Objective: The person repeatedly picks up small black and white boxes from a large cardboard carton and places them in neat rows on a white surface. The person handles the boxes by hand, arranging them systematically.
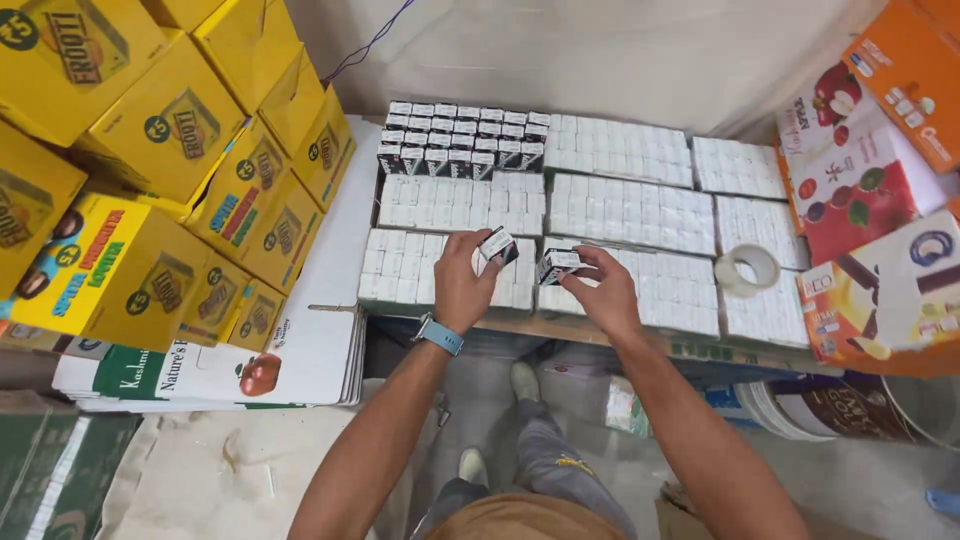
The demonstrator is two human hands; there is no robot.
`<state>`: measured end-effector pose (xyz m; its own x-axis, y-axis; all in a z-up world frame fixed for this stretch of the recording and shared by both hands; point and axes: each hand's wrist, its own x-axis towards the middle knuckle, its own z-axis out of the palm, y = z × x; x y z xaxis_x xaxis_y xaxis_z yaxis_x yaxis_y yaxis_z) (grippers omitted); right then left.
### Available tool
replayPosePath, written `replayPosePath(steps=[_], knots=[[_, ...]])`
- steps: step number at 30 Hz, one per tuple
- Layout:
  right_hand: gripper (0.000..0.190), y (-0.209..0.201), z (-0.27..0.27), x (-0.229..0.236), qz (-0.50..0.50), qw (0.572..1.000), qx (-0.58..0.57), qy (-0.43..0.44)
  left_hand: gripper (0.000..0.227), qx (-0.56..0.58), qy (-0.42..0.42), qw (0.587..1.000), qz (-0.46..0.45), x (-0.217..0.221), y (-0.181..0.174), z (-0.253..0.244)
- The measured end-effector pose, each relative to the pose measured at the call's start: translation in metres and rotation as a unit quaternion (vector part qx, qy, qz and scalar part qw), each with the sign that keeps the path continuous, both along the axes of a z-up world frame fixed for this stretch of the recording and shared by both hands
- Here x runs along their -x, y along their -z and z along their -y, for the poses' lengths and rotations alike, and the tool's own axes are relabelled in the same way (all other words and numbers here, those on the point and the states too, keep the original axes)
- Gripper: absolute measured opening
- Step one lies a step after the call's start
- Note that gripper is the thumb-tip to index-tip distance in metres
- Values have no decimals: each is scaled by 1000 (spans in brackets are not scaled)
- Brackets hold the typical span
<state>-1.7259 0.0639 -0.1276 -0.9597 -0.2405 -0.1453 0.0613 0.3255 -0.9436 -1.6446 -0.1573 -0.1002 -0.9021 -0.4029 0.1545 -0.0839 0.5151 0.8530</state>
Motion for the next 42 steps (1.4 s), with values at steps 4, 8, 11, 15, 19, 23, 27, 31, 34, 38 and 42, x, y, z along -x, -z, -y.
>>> replayPosePath(steps=[4,8,11,15,19,23,27,31,34,38,42], knots=[[55,15,25,65,5,1000,-30,-5,40,96,2,994,42,71,40,19],[52,43,50,130,-35,997,-50,-57,41,171,13,985,21,135,72,35],[50,56,70,174,-75,992,-64,-84,42,275,-9,961,15,179,113,48],[49,74,95,211,-81,991,-57,-89,32,339,6,940,51,216,117,58],[47,107,109,234,-98,991,-31,-85,12,165,8,985,55,235,95,54],[45,117,118,243,-105,989,-44,-93,31,378,13,918,120,254,119,62],[48,126,117,244,-62,993,-32,-90,31,385,14,916,112,259,117,64],[54,122,115,238,-20,997,-4,-80,28,384,2,919,85,261,137,66],[48,124,111,237,-4,997,24,-78,27,384,-14,921,67,261,149,67],[47,120,110,239,5,998,24,-63,31,331,-38,940,71,249,132,66],[48,44,108,237,27,997,68,-1,41,42,-101,994,23,212,52,56]])
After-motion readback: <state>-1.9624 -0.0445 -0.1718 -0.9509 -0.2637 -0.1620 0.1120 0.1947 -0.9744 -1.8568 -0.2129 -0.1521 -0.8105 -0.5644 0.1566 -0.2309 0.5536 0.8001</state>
